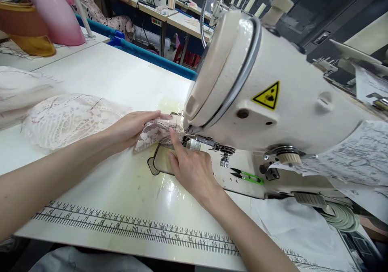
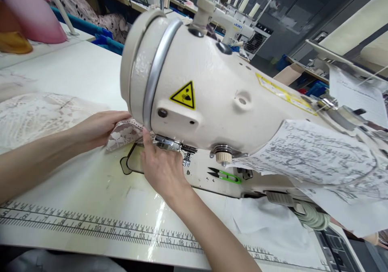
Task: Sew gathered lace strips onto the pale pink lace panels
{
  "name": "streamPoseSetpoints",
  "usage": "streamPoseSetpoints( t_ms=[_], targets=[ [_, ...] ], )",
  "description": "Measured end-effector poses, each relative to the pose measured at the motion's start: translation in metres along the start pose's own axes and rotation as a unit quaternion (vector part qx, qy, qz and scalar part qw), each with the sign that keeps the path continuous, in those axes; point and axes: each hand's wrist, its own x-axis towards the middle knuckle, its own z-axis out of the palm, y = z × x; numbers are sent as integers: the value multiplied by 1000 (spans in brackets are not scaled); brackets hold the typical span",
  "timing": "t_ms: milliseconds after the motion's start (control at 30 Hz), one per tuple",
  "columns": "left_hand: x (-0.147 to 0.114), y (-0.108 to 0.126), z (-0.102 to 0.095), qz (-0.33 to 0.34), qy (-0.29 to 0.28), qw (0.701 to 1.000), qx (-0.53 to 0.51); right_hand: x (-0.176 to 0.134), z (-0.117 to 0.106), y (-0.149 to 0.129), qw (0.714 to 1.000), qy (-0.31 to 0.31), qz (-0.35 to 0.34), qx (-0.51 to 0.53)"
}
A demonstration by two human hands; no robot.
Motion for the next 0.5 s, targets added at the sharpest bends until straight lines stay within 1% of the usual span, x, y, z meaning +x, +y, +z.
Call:
streamPoseSetpoints(
  t_ms=[100, 167, 200, 233, 267, 300, 333, 367, 400, 433, 467, 500],
  targets=[
    [2, -2, -2, 9, -3, 1000, 16, 0, 5, 2, 999, 6, 5, 38],
    [2, -3, -3, 16, -15, 999, 32, -1, 10, 3, 994, 27, 9, 102],
    [0, -3, -3, 31, -17, 998, 51, -3, 12, 4, 986, 42, 11, 159],
    [-3, -3, -3, 58, -19, 995, 81, -4, 14, 5, 970, 59, 13, 236],
    [-7, -3, -3, 93, -21, 988, 123, -5, 15, 5, 940, 71, 17, 334],
    [-12, -4, -2, 134, -28, 975, 176, -7, 16, 6, 891, 72, 23, 448],
    [-18, -4, -1, 179, -40, 954, 237, -8, 16, 6, 823, 61, 32, 564],
    [-23, -6, 0, 232, -53, 923, 303, -9, 16, 7, 743, 38, 44, 667],
    [-28, -8, 2, 292, -66, 880, 369, -9, 16, 9, 661, 13, 58, 748],
    [-32, -11, 3, 362, -74, 825, 427, -9, 16, 10, 587, -8, 74, 806],
    [-35, -15, 3, 438, -77, 760, 474, -8, 16, 12, 530, -20, 90, 843],
    [-36, -20, 3, 513, -76, 688, 507, -7, 15, 14, 489, -21, 105, 865]
  ],
)
